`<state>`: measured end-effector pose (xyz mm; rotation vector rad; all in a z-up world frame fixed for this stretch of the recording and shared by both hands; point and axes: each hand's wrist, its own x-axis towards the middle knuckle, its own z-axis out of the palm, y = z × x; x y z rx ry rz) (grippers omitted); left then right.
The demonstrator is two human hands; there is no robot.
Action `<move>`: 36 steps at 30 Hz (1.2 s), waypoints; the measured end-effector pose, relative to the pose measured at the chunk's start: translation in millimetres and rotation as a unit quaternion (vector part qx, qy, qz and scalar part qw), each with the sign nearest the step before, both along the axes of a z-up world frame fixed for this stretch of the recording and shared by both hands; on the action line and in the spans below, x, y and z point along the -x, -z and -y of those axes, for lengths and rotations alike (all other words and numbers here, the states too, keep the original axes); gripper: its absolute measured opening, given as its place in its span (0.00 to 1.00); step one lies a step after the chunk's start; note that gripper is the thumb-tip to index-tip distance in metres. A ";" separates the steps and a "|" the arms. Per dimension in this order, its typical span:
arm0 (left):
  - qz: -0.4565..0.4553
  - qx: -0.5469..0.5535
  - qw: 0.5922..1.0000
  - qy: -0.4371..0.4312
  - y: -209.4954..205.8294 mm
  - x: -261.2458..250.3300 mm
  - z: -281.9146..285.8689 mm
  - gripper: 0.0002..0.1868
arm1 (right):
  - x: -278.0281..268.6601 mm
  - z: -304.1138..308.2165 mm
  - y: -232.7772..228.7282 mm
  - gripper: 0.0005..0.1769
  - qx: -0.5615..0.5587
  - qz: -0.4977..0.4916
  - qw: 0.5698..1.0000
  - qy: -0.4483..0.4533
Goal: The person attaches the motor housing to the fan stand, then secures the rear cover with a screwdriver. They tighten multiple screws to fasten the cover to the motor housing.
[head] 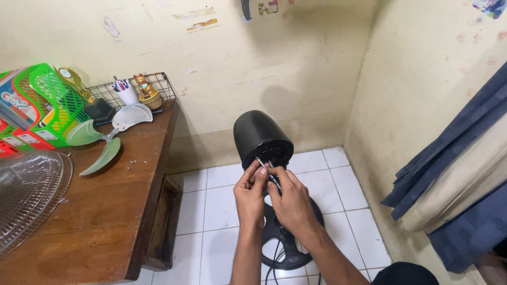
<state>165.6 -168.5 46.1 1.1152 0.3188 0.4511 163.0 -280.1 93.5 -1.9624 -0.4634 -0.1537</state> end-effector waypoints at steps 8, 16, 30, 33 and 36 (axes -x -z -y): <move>0.003 -0.010 1.000 0.005 -1.3 1.0 -2.2 0.24 | -5.1 -2.7 -9.9 0.13 0.045 -0.028 0.999 0.001; -0.079 -0.239 0.960 -0.120 -11.4 -2.0 -41.7 0.16 | -3.5 -5.5 -11.7 0.13 0.056 0.039 0.998 0.009; 0.061 -0.445 0.887 0.108 -8.6 -89.1 -91.9 0.34 | 1.5 -4.7 -14.2 0.18 0.085 0.018 0.996 0.009; 0.034 -0.446 0.889 0.099 -6.7 -85.6 -89.0 0.36 | 3.4 -4.2 -8.4 0.16 0.093 0.036 0.995 0.016; 0.004 -0.449 0.889 0.087 -9.7 -81.7 -82.5 0.38 | 5.6 -5.4 -2.8 0.18 0.119 0.040 0.992 0.031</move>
